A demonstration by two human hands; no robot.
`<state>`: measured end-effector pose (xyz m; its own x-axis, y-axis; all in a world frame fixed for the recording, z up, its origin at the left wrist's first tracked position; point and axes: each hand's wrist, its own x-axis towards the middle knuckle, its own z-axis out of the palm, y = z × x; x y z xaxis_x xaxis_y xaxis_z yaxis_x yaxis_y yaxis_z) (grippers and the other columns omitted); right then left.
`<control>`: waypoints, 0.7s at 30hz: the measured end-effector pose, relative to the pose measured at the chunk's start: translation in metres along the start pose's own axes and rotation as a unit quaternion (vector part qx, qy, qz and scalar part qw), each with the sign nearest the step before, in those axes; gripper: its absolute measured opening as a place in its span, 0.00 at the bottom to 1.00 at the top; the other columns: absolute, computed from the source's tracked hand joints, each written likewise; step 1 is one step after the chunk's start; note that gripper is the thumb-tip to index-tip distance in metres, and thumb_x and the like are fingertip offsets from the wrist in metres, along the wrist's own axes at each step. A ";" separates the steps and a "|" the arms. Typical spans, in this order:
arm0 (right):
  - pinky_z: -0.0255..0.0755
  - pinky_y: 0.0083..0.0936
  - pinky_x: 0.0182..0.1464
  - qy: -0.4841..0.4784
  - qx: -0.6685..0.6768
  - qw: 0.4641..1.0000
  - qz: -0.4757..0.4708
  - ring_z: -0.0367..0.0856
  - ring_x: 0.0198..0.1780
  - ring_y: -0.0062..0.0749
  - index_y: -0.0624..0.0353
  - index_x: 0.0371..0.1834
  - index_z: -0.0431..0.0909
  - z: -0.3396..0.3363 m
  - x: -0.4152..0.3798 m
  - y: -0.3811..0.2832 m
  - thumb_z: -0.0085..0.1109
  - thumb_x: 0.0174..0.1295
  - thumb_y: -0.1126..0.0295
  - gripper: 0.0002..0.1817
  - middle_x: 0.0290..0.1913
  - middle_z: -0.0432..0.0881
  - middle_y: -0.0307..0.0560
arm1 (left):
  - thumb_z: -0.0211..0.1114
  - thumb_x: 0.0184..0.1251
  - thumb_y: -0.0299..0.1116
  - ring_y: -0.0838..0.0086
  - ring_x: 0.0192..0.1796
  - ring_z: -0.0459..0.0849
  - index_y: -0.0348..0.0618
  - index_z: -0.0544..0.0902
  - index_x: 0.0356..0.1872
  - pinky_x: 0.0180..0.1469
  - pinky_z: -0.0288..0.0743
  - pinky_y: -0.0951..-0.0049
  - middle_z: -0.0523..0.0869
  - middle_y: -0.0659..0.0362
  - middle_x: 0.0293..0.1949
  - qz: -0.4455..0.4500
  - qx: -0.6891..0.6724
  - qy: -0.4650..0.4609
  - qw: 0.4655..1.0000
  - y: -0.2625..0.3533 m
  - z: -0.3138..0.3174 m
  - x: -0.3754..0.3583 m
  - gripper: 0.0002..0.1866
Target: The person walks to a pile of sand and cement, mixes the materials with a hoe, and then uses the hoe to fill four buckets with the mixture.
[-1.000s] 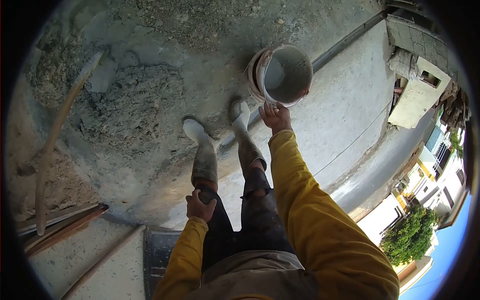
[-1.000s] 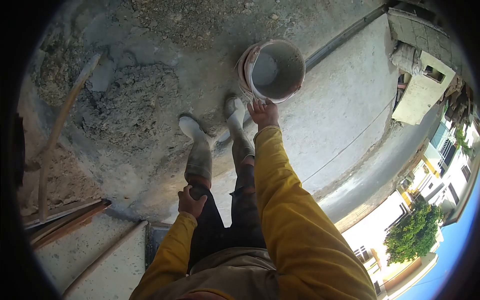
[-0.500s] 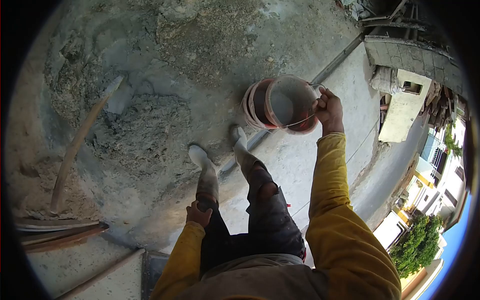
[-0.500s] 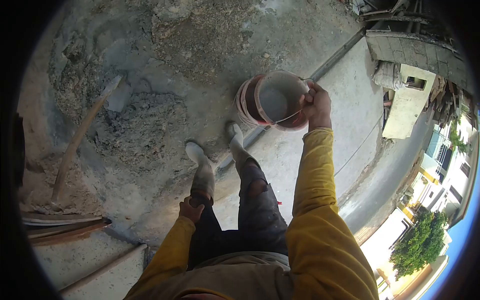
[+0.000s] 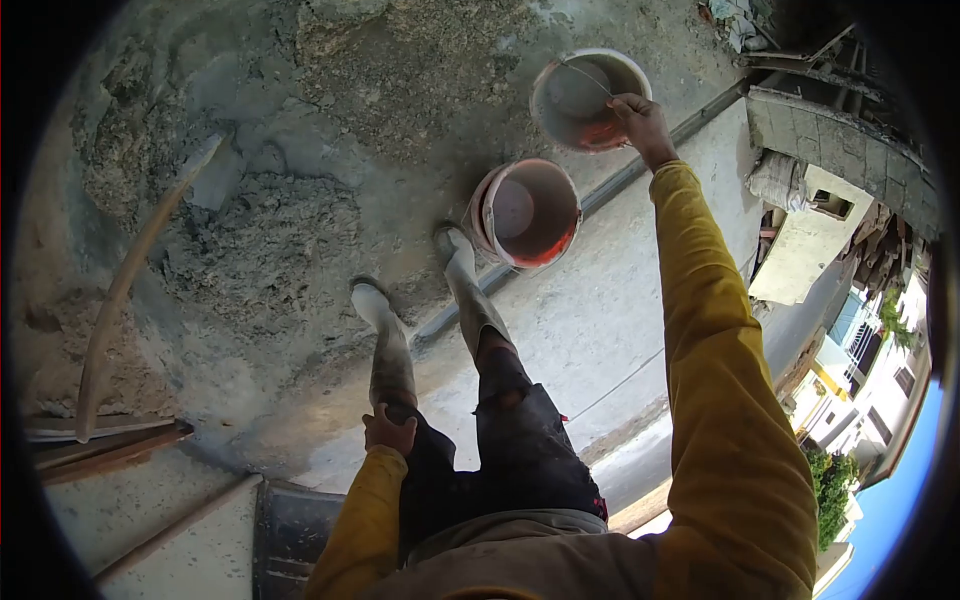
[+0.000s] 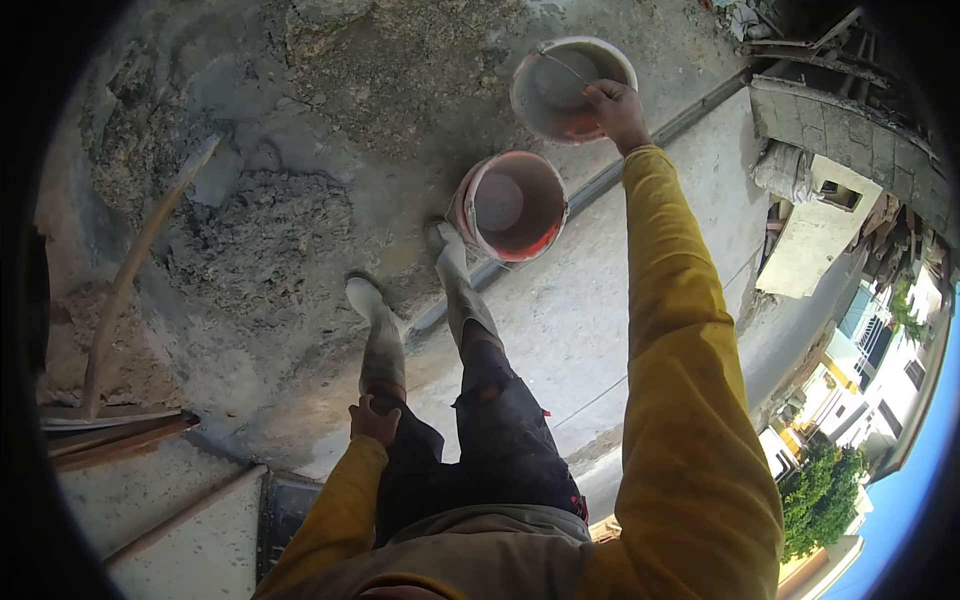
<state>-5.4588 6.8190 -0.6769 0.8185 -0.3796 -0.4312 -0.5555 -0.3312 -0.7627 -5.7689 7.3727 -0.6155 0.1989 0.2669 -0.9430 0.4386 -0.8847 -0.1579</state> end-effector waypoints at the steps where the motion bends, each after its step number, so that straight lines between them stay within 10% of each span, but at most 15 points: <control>1: 0.73 0.20 0.29 -0.006 0.006 1.000 0.008 0.76 0.25 0.19 0.62 0.38 0.84 0.008 0.012 0.010 0.58 0.63 0.66 0.11 0.26 0.79 0.34 | 0.70 0.48 0.49 0.44 0.55 0.77 0.44 0.67 0.63 0.58 0.74 0.54 0.70 0.39 0.55 0.015 -0.008 0.003 1.000 -0.001 0.002 0.000 0.40; 13: 0.76 0.31 0.51 0.090 -0.093 0.989 -0.076 0.85 0.45 0.40 0.51 0.47 0.84 0.091 0.024 0.119 0.54 0.59 0.67 0.15 0.40 0.87 0.50 | 0.71 0.47 0.47 0.43 0.53 0.76 0.41 0.66 0.61 0.57 0.74 0.55 0.69 0.37 0.54 0.027 -0.006 -0.001 1.000 0.000 0.011 0.006 0.40; 18: 0.72 0.37 0.57 0.247 -0.157 0.952 0.092 0.79 0.55 0.50 0.62 0.56 0.77 0.103 -0.113 0.125 0.54 0.56 0.69 0.22 0.52 0.81 0.60 | 0.71 0.47 0.48 0.43 0.54 0.76 0.41 0.67 0.60 0.57 0.74 0.55 0.69 0.37 0.54 0.030 0.007 -0.007 1.000 0.003 0.004 0.009 0.39; 21: 0.71 0.38 0.58 0.236 -0.081 0.875 0.414 0.76 0.58 0.49 0.62 0.66 0.67 0.135 -0.210 0.215 0.63 0.59 0.59 0.33 0.58 0.76 0.64 | 0.71 0.47 0.48 0.43 0.54 0.76 0.41 0.67 0.60 0.57 0.74 0.55 0.69 0.37 0.54 0.029 0.010 -0.005 1.000 0.002 0.004 0.012 0.40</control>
<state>-5.7303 6.9443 -0.8150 -0.0054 -0.8490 -0.5283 -0.9746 0.1227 -0.1873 -5.7696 7.3725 -0.6286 0.2136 0.2118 -0.9537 0.4094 -0.9058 -0.1094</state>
